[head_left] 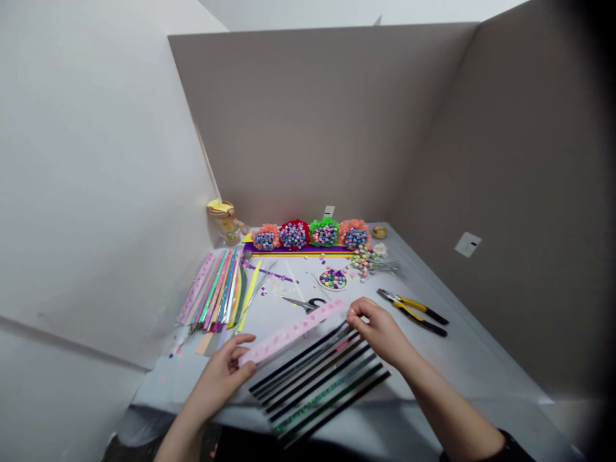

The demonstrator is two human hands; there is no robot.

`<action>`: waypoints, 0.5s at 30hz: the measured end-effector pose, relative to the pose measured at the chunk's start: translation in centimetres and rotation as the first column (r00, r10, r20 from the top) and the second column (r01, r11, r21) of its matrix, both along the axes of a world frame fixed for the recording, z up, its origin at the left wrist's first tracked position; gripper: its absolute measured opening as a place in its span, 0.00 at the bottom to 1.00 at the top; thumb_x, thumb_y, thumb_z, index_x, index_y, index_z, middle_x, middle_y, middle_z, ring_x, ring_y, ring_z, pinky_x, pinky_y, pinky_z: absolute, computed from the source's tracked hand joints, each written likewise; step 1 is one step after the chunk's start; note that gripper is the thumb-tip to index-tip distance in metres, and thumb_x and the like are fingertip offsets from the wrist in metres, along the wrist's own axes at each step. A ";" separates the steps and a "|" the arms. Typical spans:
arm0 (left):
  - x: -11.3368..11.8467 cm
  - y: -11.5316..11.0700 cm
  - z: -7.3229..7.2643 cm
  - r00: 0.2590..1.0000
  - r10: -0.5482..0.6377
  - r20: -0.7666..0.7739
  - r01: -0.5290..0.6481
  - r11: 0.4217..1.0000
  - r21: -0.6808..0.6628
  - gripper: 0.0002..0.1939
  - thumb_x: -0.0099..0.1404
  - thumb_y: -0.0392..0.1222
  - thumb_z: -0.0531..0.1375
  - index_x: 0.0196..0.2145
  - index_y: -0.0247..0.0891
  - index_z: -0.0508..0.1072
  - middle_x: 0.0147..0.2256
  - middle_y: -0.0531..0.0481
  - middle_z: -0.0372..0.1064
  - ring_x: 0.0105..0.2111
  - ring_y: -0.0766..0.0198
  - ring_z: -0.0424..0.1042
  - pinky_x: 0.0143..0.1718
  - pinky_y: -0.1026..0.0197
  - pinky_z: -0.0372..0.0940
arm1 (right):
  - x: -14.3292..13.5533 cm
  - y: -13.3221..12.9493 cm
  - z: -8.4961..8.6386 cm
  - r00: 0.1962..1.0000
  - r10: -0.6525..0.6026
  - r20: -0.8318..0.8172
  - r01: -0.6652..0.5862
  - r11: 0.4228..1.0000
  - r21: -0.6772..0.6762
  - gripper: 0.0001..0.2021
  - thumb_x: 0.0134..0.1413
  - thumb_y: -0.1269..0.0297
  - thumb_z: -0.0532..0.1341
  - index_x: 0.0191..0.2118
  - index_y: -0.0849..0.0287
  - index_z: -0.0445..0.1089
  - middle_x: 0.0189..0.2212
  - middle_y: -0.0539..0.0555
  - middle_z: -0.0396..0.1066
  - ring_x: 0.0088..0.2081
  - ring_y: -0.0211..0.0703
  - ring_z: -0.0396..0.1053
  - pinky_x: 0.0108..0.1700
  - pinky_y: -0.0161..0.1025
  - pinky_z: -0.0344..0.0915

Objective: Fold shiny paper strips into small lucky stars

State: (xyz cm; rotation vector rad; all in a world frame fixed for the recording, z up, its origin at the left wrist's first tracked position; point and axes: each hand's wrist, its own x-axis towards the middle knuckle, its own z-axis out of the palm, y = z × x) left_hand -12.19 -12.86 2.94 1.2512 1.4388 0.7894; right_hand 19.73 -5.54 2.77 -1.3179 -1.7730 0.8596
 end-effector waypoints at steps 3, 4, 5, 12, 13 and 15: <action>0.6 -0.9 -2.6 0.950 0.166 0.263 -0.150 0.985 -0.081 0.35 0.43 0.50 0.69 0.47 0.39 0.65 0.37 0.43 0.74 0.41 0.53 0.72 0.44 0.57 0.64 | 0.9 -0.9 -1.9 0.979 -0.112 -0.173 0.067 0.967 -0.244 0.09 0.50 0.59 0.56 0.26 0.58 0.62 0.19 0.46 0.57 0.20 0.35 0.56 0.21 0.31 0.54; 1.2 -1.0 -3.2 0.926 0.236 0.295 -0.224 0.972 -0.075 0.36 0.42 0.51 0.69 0.48 0.38 0.65 0.38 0.43 0.74 0.42 0.53 0.72 0.45 0.56 0.64 | 0.9 -1.4 -2.5 0.960 -0.144 -0.240 0.064 0.947 -0.314 0.10 0.50 0.57 0.57 0.26 0.58 0.60 0.17 0.44 0.54 0.17 0.33 0.52 0.19 0.30 0.50; 1.8 -1.1 -3.7 0.912 0.275 0.303 -0.259 0.961 -0.093 0.35 0.42 0.52 0.69 0.47 0.38 0.66 0.37 0.43 0.75 0.41 0.53 0.72 0.44 0.56 0.64 | 0.9 -1.8 -3.1 0.940 -0.168 -0.296 0.051 0.930 -0.363 0.11 0.49 0.56 0.57 0.25 0.58 0.60 0.17 0.43 0.52 0.16 0.31 0.49 0.18 0.30 0.48; 4.1 0.5 -3.9 0.929 0.269 0.254 -0.251 0.963 -0.102 0.20 0.53 0.52 0.63 0.38 0.34 0.72 0.29 0.48 0.75 0.28 0.58 0.74 0.30 0.59 0.68 | 0.9 -3.7 -5.6 0.894 -0.218 -0.391 0.108 0.953 -0.283 0.05 0.45 0.64 0.60 0.29 0.59 0.65 0.23 0.48 0.60 0.23 0.35 0.59 0.23 0.31 0.55; 4.2 0.7 -3.8 0.925 0.264 0.272 -0.244 0.964 -0.104 0.19 0.53 0.51 0.63 0.38 0.34 0.72 0.29 0.48 0.75 0.28 0.57 0.74 0.31 0.59 0.68 | 1.0 -3.7 -5.8 0.914 -0.223 -0.339 0.157 0.965 -0.210 0.03 0.45 0.65 0.59 0.28 0.59 0.66 0.26 0.50 0.63 0.27 0.38 0.62 0.26 0.32 0.58; 4.2 1.0 -3.9 0.915 0.261 0.308 -0.240 0.965 -0.105 0.19 0.53 0.50 0.63 0.38 0.34 0.73 0.31 0.47 0.76 0.30 0.56 0.75 0.34 0.58 0.69 | 1.4 -3.7 -6.1 0.947 -0.249 -0.204 0.237 0.968 -0.081 0.04 0.46 0.66 0.58 0.27 0.59 0.69 0.31 0.53 0.65 0.32 0.42 0.64 0.31 0.35 0.60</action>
